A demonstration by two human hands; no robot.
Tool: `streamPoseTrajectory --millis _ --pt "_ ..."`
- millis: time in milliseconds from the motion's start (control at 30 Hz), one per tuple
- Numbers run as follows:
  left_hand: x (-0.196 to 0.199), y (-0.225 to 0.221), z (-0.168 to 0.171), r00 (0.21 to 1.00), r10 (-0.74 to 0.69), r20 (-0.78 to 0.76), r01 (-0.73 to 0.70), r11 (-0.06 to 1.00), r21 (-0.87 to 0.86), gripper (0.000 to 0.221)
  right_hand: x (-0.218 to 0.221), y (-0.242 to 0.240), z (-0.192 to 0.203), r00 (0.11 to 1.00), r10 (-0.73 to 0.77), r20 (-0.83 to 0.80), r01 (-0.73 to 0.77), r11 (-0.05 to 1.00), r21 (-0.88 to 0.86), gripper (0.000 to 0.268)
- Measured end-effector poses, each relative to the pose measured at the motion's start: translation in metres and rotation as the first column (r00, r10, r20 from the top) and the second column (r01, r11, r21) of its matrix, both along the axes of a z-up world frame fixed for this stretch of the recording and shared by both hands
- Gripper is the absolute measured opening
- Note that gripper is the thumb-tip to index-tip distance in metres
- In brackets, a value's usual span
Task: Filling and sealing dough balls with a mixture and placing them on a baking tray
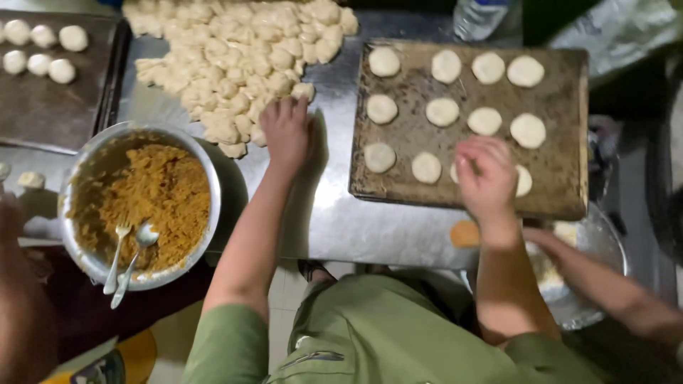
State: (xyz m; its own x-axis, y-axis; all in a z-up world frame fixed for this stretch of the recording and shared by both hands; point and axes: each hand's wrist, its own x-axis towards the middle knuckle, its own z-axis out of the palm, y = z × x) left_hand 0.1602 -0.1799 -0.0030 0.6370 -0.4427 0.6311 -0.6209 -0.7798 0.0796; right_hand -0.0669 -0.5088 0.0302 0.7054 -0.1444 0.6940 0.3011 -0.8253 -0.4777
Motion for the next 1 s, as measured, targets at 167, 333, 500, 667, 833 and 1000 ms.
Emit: streamPoseTrajectory --millis 167,333,500,667,833,1000 --pt "0.073 -0.021 -0.047 0.983 0.152 -0.104 -0.106 0.930 0.351 0.020 0.022 0.046 0.041 0.971 0.237 -0.001 -0.228 0.937 0.265 0.026" --pt "-0.001 -0.039 0.012 0.850 -0.232 -0.473 -0.015 0.887 -0.462 0.017 0.050 0.089 0.042 0.922 0.386 -0.026 -0.331 0.823 0.462 0.037" --pt "-0.119 -0.029 0.065 0.633 -0.554 -0.540 -0.221 0.539 -0.813 0.016 0.069 0.143 0.030 0.811 0.572 -0.125 -0.380 0.676 0.631 0.034" --pt "-0.160 0.015 0.069 0.810 -0.246 -0.533 -0.402 0.430 -0.809 0.011 0.071 0.210 0.015 0.793 0.566 -0.225 -0.435 0.785 0.442 0.017" --pt "-0.169 0.096 0.061 0.872 -0.112 -0.476 -0.392 0.422 -0.817 0.014 0.058 0.271 0.031 0.517 0.810 -0.275 -0.385 0.507 0.771 0.017" --pt "-0.202 0.157 0.054 0.825 -0.205 -0.527 -0.473 0.260 -0.842 0.013 0.045 0.321 0.015 0.484 0.869 -0.105 -0.058 0.152 0.987 0.015"
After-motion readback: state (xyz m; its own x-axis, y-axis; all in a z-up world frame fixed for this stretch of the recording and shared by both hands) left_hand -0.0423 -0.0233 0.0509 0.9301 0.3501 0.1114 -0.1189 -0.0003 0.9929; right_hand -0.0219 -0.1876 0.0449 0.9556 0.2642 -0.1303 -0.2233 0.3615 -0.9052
